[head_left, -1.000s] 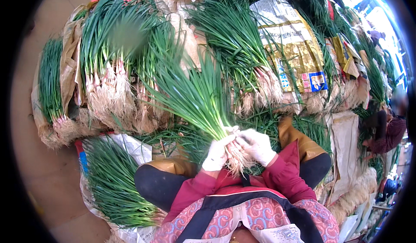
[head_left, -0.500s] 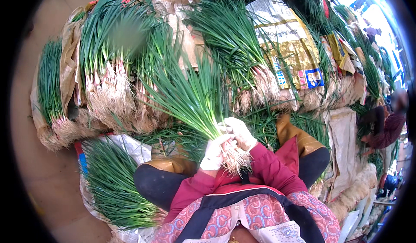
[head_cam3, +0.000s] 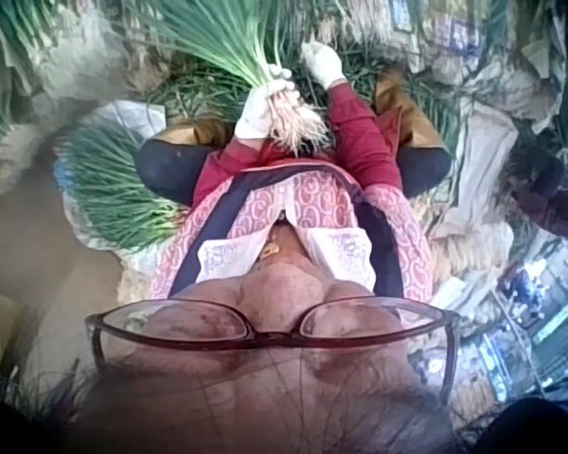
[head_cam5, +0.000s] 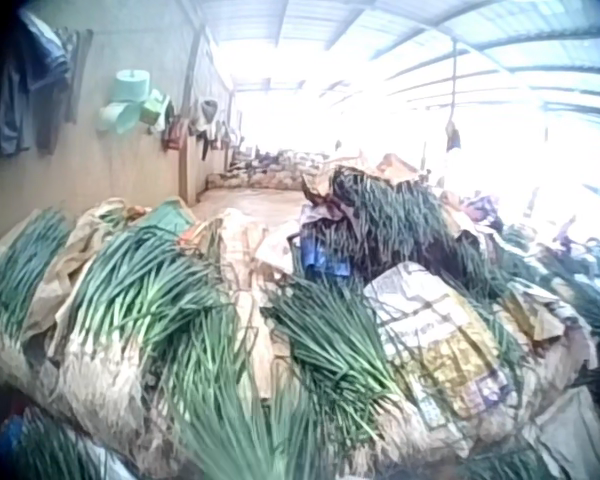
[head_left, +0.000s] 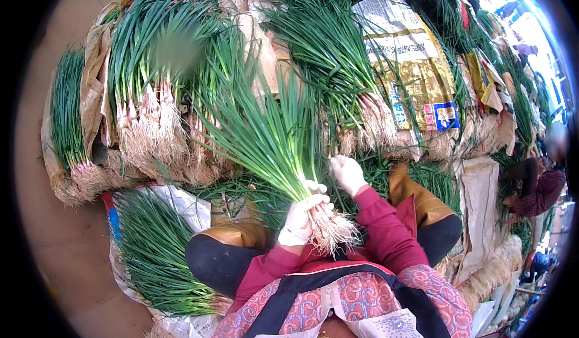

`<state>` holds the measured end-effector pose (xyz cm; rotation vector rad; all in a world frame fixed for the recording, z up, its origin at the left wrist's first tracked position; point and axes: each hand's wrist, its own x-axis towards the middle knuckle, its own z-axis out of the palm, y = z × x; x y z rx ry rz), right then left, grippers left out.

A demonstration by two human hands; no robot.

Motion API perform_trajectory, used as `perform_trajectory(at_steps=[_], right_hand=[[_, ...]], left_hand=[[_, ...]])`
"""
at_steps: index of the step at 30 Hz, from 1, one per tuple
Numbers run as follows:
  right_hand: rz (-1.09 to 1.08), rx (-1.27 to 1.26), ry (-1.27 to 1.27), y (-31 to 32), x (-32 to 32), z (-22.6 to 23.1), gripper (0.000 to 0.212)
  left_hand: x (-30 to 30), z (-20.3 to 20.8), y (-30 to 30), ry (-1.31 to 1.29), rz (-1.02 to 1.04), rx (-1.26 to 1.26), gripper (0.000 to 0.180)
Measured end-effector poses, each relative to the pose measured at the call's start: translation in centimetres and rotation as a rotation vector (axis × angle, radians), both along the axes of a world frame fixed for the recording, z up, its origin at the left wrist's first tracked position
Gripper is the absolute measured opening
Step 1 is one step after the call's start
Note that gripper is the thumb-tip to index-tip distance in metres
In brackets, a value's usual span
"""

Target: The person, wearing gloves, sorts and bundles green onions while sitting on the floor in a warehouse-like environment.

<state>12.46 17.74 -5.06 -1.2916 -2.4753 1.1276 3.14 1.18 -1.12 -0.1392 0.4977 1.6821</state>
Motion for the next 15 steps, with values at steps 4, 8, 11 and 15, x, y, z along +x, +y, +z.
perform_trajectory(at_steps=[4,8,11,15], right_hand=[[0.139,0.141,-0.138,2.5,-1.9,4.8,0.037],[-0.231,0.507,-0.216,10.2,-2.0,2.4,0.024],[-0.11,0.501,-0.381,11.3,-1.5,1.5,0.023],[0.031,0.166,-0.106,4.7,-0.2,5.6,0.026]], left_hand=[[-0.9,0.7,-0.1,-0.084,-0.027,-0.009,0.044],[-0.4,0.3,0.5,-0.108,0.0,0.053,0.049],[-0.5,0.6,0.5,-0.102,0.026,0.071,0.046],[-0.8,1.1,0.1,-0.056,0.057,0.045,0.043]])
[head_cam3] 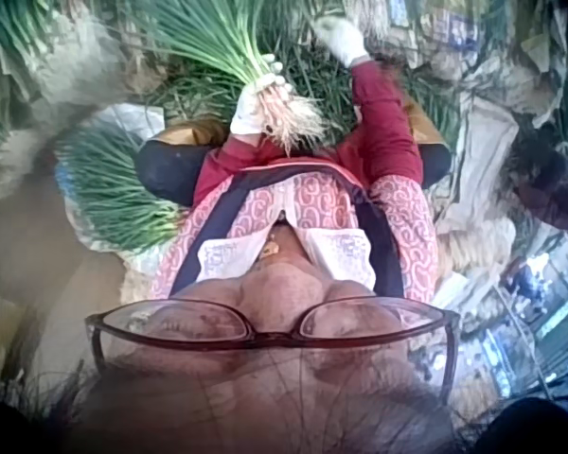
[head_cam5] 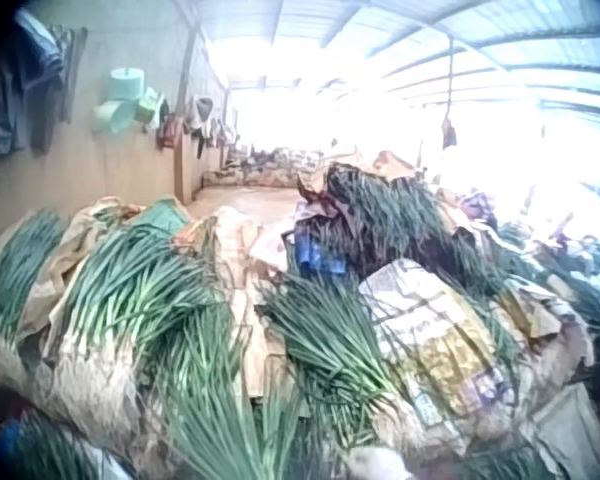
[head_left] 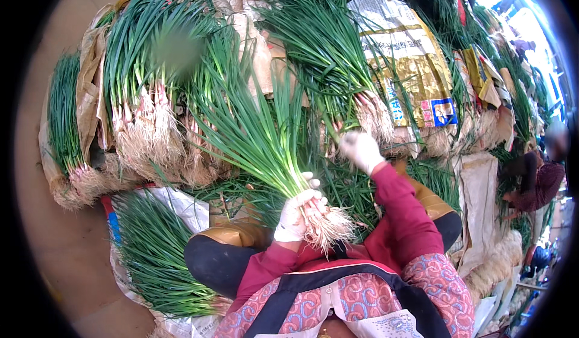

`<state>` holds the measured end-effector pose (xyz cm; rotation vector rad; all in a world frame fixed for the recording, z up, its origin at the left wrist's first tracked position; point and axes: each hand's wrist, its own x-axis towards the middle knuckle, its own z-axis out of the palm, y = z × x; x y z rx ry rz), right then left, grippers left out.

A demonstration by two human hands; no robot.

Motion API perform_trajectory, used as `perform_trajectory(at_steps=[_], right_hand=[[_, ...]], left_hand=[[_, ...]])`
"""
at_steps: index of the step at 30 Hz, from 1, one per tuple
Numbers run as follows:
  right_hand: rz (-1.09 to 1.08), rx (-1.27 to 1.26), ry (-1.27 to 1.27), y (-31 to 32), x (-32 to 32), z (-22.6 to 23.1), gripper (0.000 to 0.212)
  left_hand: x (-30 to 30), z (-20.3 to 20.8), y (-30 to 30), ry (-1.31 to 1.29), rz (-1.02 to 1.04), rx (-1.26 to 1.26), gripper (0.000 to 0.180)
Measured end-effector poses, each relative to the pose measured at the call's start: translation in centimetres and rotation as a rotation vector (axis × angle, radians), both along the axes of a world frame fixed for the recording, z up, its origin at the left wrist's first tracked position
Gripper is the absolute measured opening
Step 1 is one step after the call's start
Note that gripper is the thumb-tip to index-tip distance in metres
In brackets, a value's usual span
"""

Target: The person, wearing gloves, sorts and bundles green onions while sitting on the floor in a warehouse-like environment.

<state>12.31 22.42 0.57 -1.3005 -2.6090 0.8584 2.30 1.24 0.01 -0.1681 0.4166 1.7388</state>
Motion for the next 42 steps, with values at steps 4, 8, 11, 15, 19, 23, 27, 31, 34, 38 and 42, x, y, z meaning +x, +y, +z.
perform_trajectory(at_steps=[4,8,11,15,19,23,27,31,34,38,42], right_hand=[[0.567,-0.055,-0.27,-8.4,6.6,-5.7,0.021],[0.889,-0.282,-0.545,-13.5,9.4,-5.3,0.023],[0.642,0.0,-0.025,-6.4,7.1,-1.8,0.02],[-0.071,0.366,0.253,6.0,2.8,0.8,0.025],[-0.304,0.28,-0.139,13.0,0.7,-1.3,0.024],[-0.223,0.278,-0.22,12.3,0.1,2.1,0.027],[-0.29,0.659,0.217,12.9,4.7,6.6,0.013],[-0.488,0.624,0.16,11.7,9.4,4.7,0.015],[-0.218,0.144,-0.102,5.3,7.8,3.0,0.022],[-0.202,-0.727,0.564,-1.1,7.4,4.7,0.027],[-0.204,-0.891,0.532,-8.9,6.5,2.0,0.029]], left_hand=[[-0.1,0.9,-0.3,-0.024,0.038,0.128,0.045],[-0.8,4.0,-0.9,-0.064,0.071,0.378,0.042],[-1.3,6.5,-1.5,0.004,0.082,0.67,0.031],[-1.8,7.5,-1.3,0.045,0.076,0.874,0.022],[-1.4,4.3,-0.2,-0.008,0.02,0.444,0.035],[-0.8,1.3,0.3,-0.072,0.043,0.17,0.043],[-0.7,1.0,0.0,-0.029,0.023,0.1,0.044],[-0.3,1.2,0.8,-0.012,0.027,0.096,0.044],[-0.7,1.0,0.3,0.025,0.036,0.046,0.043],[-0.5,0.8,-0.1,0.09,-0.004,-0.052,0.042],[0.9,0.0,0.8,0.139,-0.072,-0.174,0.029]])
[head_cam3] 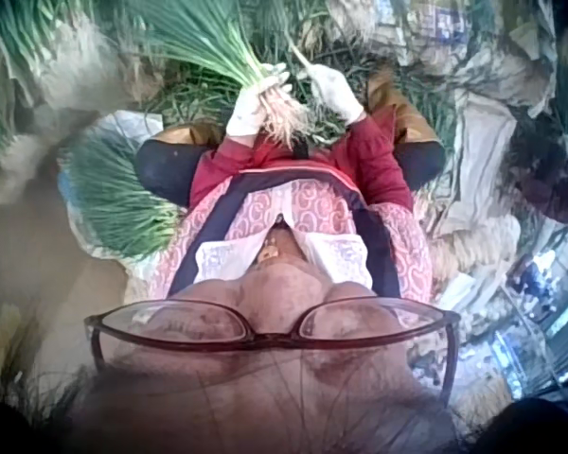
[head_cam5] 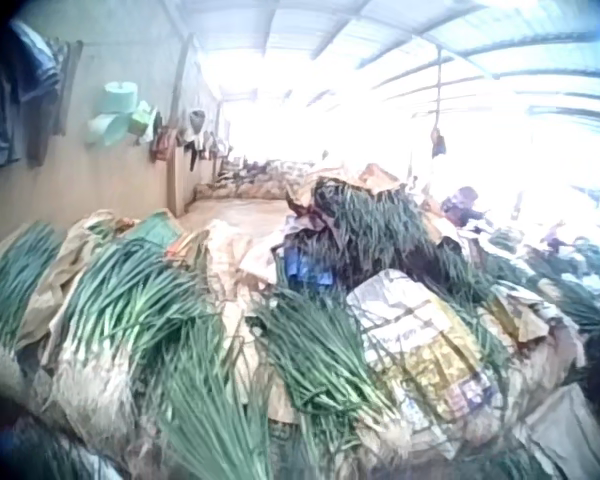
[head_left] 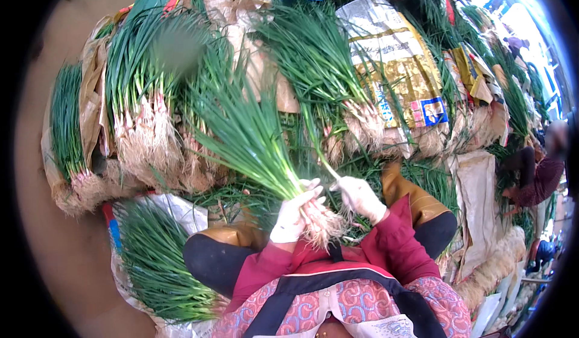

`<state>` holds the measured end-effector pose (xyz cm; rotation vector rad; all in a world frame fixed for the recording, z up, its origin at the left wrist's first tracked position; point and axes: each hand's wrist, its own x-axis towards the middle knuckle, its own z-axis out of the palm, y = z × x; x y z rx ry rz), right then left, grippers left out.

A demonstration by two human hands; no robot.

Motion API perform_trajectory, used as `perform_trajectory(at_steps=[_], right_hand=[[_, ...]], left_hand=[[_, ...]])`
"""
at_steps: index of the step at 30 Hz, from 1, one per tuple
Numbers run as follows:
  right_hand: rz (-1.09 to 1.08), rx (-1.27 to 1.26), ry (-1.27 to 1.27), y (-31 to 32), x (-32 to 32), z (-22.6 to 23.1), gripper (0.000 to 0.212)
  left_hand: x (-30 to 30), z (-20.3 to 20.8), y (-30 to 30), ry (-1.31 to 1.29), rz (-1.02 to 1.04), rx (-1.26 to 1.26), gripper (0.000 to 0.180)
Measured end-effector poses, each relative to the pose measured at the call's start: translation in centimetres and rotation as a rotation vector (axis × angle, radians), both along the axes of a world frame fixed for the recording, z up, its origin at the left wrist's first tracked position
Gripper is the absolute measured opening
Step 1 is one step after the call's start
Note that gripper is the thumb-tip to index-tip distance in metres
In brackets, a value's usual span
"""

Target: The person, wearing gloves, sorts and bundles green onions while sitting on the floor in a warehouse-like environment.

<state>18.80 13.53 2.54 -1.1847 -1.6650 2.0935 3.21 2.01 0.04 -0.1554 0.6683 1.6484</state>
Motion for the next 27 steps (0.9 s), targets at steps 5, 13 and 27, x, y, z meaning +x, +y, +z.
perform_trajectory(at_steps=[5,13,27], right_hand=[[0.066,0.141,-0.027,-5.0,-0.2,-1.7,0.026],[-0.041,-0.178,-0.071,0.9,-8.1,-3.8,0.027],[-0.226,0.728,-0.304,1.6,-7.2,-1.5,0.028]], left_hand=[[1.3,-0.6,0.0,0.034,-0.015,-0.073,0.02],[1.7,-2.7,-0.6,0.079,-0.025,-0.058,0.016],[0.4,-0.6,-1.3,-0.046,-0.108,-0.003,0.035]])
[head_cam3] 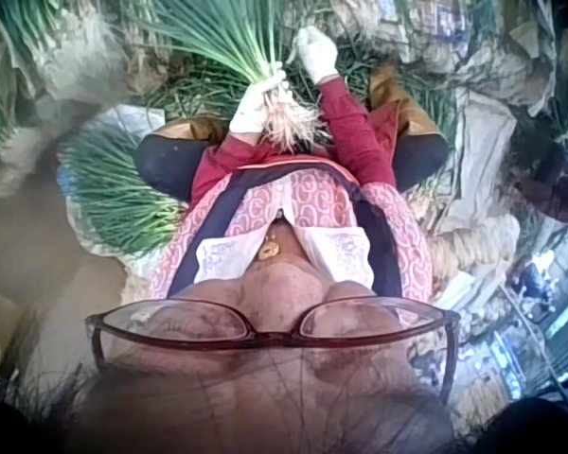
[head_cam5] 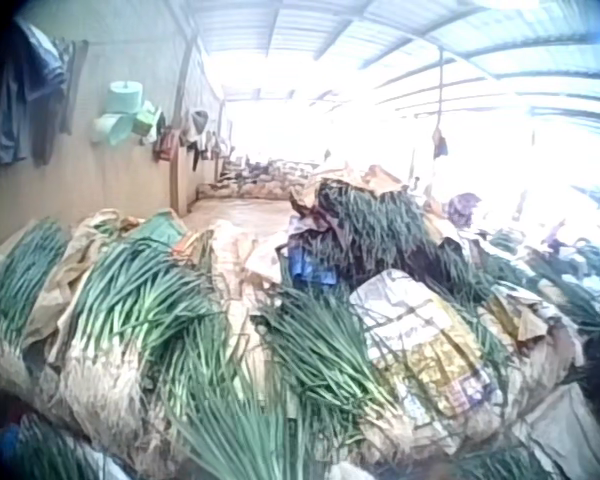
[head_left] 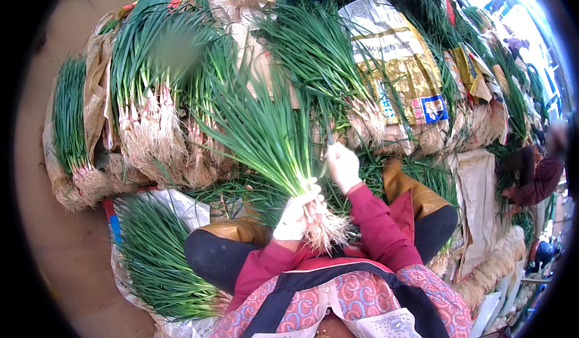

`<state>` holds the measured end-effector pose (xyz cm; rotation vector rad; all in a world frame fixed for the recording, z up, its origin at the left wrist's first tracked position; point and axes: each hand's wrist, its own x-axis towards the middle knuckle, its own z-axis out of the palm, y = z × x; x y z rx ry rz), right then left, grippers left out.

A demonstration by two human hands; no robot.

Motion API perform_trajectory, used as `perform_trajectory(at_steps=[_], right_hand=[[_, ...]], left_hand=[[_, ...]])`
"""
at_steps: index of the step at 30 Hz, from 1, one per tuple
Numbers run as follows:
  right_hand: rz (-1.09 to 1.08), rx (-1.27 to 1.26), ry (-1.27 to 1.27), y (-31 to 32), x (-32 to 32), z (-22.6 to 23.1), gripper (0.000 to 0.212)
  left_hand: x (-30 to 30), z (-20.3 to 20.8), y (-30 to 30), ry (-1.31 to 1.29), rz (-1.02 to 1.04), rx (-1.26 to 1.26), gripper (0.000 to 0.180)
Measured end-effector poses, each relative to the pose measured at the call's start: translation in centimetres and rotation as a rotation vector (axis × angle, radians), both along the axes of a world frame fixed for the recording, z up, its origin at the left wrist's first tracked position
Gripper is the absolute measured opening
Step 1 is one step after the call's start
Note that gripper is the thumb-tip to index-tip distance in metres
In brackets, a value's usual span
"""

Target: The person, wearing gloves, sorts and bundles green onions while sitting on the floor in a warehouse-like environment.

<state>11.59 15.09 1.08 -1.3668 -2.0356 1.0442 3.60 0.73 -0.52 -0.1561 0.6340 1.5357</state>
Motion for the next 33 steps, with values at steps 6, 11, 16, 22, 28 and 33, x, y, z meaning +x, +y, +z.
perform_trajectory(at_steps=[6,11,16,22,28,33], right_hand=[[0.593,0.005,-0.546,2.7,3.1,-1.2,0.04],[-0.058,0.554,-0.259,10.7,3.4,0.5,0.02],[0.06,0.457,-0.748,15.0,4.7,-2.9,0.022],[0.136,0.225,-0.371,5.5,5.8,2.7,0.023],[0.195,-0.755,0.201,-5.2,6.5,3.6,0.025],[0.285,-0.388,0.082,-4.9,6.6,0.6,0.036]], left_hand=[[-2.5,5.1,-1.9,-0.321,0.261,0.659,0.056],[-1.6,4.3,-0.8,-0.229,0.212,0.583,0.047],[-0.8,-1.0,0.4,-0.225,0.113,0.282,0.048],[-0.8,-0.2,0.5,-0.061,0.123,0.151,0.038],[0.2,-0.4,1.1,0.01,0.083,0.088,0.028],[0.3,-1.1,0.7,0.071,0.056,0.0,0.03]])
